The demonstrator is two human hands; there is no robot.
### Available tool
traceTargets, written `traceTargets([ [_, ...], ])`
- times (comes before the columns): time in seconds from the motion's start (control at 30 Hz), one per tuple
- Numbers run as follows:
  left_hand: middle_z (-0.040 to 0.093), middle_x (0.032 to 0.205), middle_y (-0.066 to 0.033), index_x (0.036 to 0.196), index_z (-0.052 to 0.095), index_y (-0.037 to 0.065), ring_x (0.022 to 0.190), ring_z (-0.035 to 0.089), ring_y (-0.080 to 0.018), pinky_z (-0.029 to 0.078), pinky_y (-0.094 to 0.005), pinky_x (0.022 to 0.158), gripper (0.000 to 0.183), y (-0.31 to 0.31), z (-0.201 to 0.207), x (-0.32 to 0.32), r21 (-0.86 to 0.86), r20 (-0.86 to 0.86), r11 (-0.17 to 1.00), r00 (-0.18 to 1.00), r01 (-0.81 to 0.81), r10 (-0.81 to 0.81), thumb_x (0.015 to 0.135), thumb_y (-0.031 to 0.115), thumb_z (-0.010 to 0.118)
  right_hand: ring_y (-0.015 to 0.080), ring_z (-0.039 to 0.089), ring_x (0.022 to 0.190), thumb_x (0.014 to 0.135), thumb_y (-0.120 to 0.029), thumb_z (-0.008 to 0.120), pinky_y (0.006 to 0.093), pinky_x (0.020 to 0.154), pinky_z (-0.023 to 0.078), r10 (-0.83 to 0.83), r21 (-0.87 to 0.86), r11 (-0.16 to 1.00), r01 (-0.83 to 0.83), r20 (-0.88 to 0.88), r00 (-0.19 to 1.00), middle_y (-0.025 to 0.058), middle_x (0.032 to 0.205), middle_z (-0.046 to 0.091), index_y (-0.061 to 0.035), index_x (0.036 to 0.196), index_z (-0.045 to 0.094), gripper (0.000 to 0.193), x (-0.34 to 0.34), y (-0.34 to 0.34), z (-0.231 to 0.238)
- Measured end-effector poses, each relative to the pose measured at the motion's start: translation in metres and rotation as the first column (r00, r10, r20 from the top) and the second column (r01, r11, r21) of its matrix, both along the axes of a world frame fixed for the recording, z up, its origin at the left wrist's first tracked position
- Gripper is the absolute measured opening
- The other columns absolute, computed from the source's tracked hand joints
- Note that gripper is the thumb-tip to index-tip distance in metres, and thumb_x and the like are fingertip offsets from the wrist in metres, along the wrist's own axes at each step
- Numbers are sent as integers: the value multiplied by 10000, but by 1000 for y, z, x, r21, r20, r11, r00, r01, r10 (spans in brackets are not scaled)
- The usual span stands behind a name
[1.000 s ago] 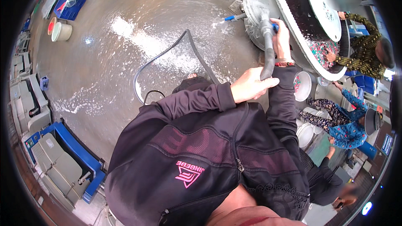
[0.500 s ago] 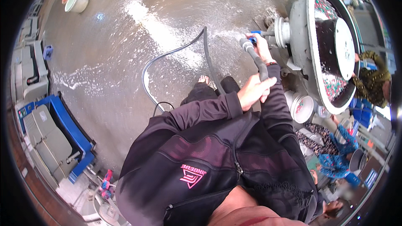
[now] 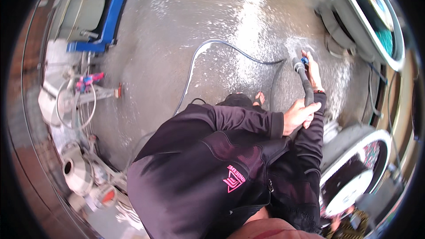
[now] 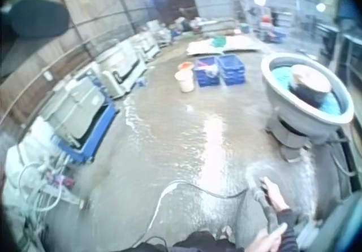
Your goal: The person sprays a vibrating polishing machine with a hose and later uses a red scoop to add liquid from a blue barrel into a different industrial tumbler.
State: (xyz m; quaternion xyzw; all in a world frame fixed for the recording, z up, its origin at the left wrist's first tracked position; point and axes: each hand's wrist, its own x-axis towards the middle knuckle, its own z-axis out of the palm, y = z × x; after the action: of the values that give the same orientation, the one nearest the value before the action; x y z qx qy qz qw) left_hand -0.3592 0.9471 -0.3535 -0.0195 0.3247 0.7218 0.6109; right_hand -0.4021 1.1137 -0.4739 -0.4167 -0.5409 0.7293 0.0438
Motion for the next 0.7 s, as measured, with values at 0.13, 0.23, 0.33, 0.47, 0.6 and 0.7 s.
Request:
traceTargets([
  [0.13,368,554,39,703,401,107,461,381,-62,355,-221,438,236,5,4,-19,-62,25,969,970,-238,240,871,241,498,87,496,685,792,-339,529,221,572,402,358,-56,931,-360,-44,933,5,852,544,-52,1052,582,390,-65,-20,-10],
  [0.23,380,562,33,737,413,95,470,394,-65,361,-223,437,200,3,0,-47,-10,61,905,903,-426,426,870,214,501,127,521,826,843,-366,442,244,736,415,643,65,766,-639,-76,762,39,1008,555,-51,1044,591,402,-121,-56,-9],
  [0.33,388,569,31,779,420,86,470,394,-65,363,-226,433,160,-5,8,-85,-53,53,792,790,-608,610,869,190,502,155,524,867,837,-376,464,280,759,432,752,132,643,-754,-292,591,88,1065,507,-76,1195,456,468,-180,-102,-17],
  [0.47,386,548,39,756,446,78,439,376,-57,341,-219,420,164,-44,15,-170,33,97,675,675,-737,731,852,187,522,188,501,952,838,-390,474,295,764,440,652,343,737,-583,-588,479,99,1181,408,-96,1273,356,538,-233,-160,18],
  [0.6,348,534,68,676,394,121,426,335,-42,310,-216,426,220,-96,24,-289,137,100,589,603,-796,792,859,206,482,290,342,1151,854,-431,438,377,853,406,531,34,794,-607,-523,666,134,1340,210,-180,1344,217,593,-313,-135,41],
  [0.7,341,533,67,682,384,131,433,331,-43,301,-214,434,211,-122,23,-365,159,97,517,534,-841,840,858,205,475,302,300,1215,868,-446,404,423,884,394,489,0,850,-527,-373,789,140,1381,177,-216,1355,199,576,-349,-102,44],
])
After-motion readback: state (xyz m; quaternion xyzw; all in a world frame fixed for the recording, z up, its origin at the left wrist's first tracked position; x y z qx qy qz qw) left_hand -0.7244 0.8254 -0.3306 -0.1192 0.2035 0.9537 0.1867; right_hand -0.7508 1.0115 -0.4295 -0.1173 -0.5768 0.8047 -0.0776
